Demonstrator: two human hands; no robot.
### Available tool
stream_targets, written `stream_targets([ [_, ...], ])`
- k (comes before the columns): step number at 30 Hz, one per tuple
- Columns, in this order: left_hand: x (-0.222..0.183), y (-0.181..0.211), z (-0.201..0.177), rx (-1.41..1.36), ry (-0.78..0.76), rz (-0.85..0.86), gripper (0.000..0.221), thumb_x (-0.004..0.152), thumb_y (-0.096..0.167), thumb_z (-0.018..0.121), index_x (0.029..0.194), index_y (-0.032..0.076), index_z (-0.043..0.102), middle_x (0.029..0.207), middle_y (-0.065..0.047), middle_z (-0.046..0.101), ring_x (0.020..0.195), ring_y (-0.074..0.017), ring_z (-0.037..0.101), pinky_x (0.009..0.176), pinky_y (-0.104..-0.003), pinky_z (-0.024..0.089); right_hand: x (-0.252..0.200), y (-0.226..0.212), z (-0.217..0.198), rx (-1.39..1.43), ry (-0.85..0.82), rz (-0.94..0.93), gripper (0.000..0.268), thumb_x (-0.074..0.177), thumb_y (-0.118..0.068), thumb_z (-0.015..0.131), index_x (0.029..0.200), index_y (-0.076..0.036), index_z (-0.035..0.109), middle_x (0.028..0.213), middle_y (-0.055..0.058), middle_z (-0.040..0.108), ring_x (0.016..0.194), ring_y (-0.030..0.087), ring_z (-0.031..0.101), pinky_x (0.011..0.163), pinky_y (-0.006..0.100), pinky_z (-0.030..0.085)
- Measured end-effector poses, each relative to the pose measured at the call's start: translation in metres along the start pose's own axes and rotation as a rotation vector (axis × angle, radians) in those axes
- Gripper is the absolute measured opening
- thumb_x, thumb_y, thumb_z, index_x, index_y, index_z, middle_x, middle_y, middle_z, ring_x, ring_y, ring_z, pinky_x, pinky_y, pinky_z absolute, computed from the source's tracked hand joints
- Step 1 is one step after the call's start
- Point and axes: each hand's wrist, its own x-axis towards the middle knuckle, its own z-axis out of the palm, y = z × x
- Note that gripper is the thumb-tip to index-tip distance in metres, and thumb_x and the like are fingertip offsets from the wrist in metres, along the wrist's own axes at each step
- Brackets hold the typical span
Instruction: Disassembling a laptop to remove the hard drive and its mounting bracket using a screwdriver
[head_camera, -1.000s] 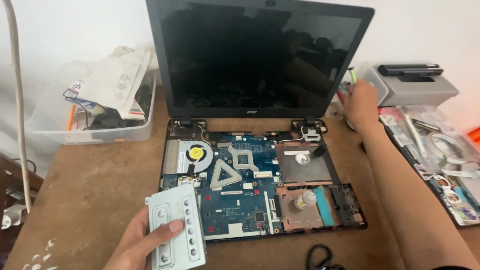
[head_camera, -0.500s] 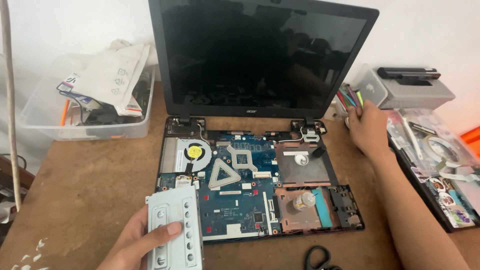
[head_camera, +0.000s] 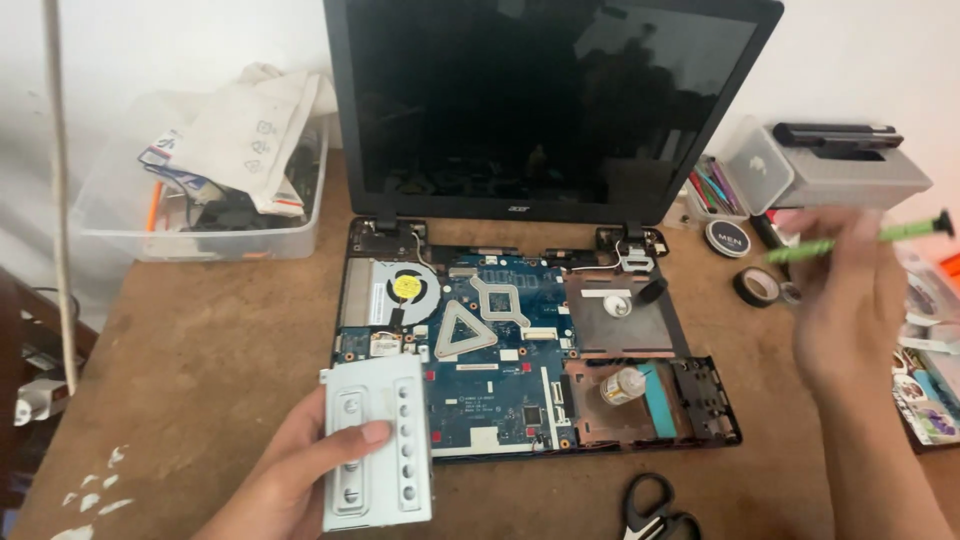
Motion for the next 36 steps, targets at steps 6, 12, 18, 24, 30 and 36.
stream_targets([
  [6, -0.003, -0.001, 0.028, 0.085, -0.118, 0.137, 0.056, 0.077, -0.007, 0.067, 0.132, -0.005, 0.059, 0.123, -0.034, 0.076, 0.105, -0.0483, 0.072, 0.088, -0.062, 0.057, -0.047, -0.065, 0.010, 0.251, -0.293, 0.141, 0.019, 0.115, -0.015, 0.042, 0.111, 0.000, 0.054, 0.094, 0.015, 0.062, 0.070, 0.023, 0.063, 0.056, 0.031, 0.055],
  [12, 0.005, -0.004, 0.035, 0.130, -0.372, 0.105, 0.048, 0.075, 0.006, 0.069, 0.122, 0.008, 0.060, 0.102, -0.017, 0.071, 0.090, -0.0323, 0.067, 0.075, -0.045, 0.051, -0.073, -0.113, 0.032, 0.578, -0.266, 0.397, 0.028, 0.093, -0.001, 0.057, 0.119, 0.006, 0.048, 0.096, 0.034, 0.072, 0.072, 0.048, 0.074, 0.069, 0.051, 0.063],
  [18, 0.019, -0.020, 0.026, -0.140, -0.546, -0.006, 0.028, 0.095, 0.039, 0.063, 0.103, 0.012, 0.056, 0.061, -0.001, 0.042, 0.042, -0.0109, 0.036, 0.035, -0.023, 0.025, -0.117, -0.119, 0.062, 0.579, -0.113, 0.115, 0.043, 0.091, -0.008, 0.062, 0.126, -0.003, 0.037, 0.091, 0.025, 0.076, 0.065, 0.034, 0.079, 0.053, 0.038, 0.067],
  [24, 0.010, -0.016, 0.029, 0.169, -0.439, 0.144, 0.056, 0.085, 0.029, 0.068, 0.139, 0.024, 0.054, 0.093, -0.010, 0.057, 0.070, -0.0209, 0.057, 0.060, -0.031, 0.050, -0.133, -0.123, 0.075, 0.566, -0.098, 0.007, 0.038, 0.095, -0.004, 0.056, 0.125, -0.006, 0.032, 0.091, 0.028, 0.071, 0.079, 0.029, 0.078, 0.065, 0.040, 0.077],
  [30, 0.019, -0.026, 0.020, 0.277, -0.475, 0.348, 0.032, 0.092, 0.023, 0.069, 0.121, 0.015, 0.058, 0.096, -0.006, 0.059, 0.078, -0.0175, 0.057, 0.069, -0.031, 0.048, -0.146, -0.114, 0.082, 0.455, 0.058, -0.067, 0.034, 0.097, -0.006, 0.053, 0.115, -0.010, 0.024, 0.091, 0.032, 0.067, 0.078, 0.036, 0.074, 0.066, 0.035, 0.064],
  [36, 0.026, -0.026, 0.012, 0.423, -0.521, 0.431, 0.033, 0.091, 0.029, 0.069, 0.121, 0.019, 0.059, 0.095, -0.004, 0.064, 0.079, -0.0177, 0.062, 0.072, -0.031, 0.051, -0.099, -0.098, 0.030, -0.200, -0.030, -0.174, 0.041, 0.100, -0.020, 0.060, 0.063, -0.008, 0.048, 0.088, 0.004, 0.074, 0.066, 0.006, 0.061, 0.061, 0.020, 0.024],
])
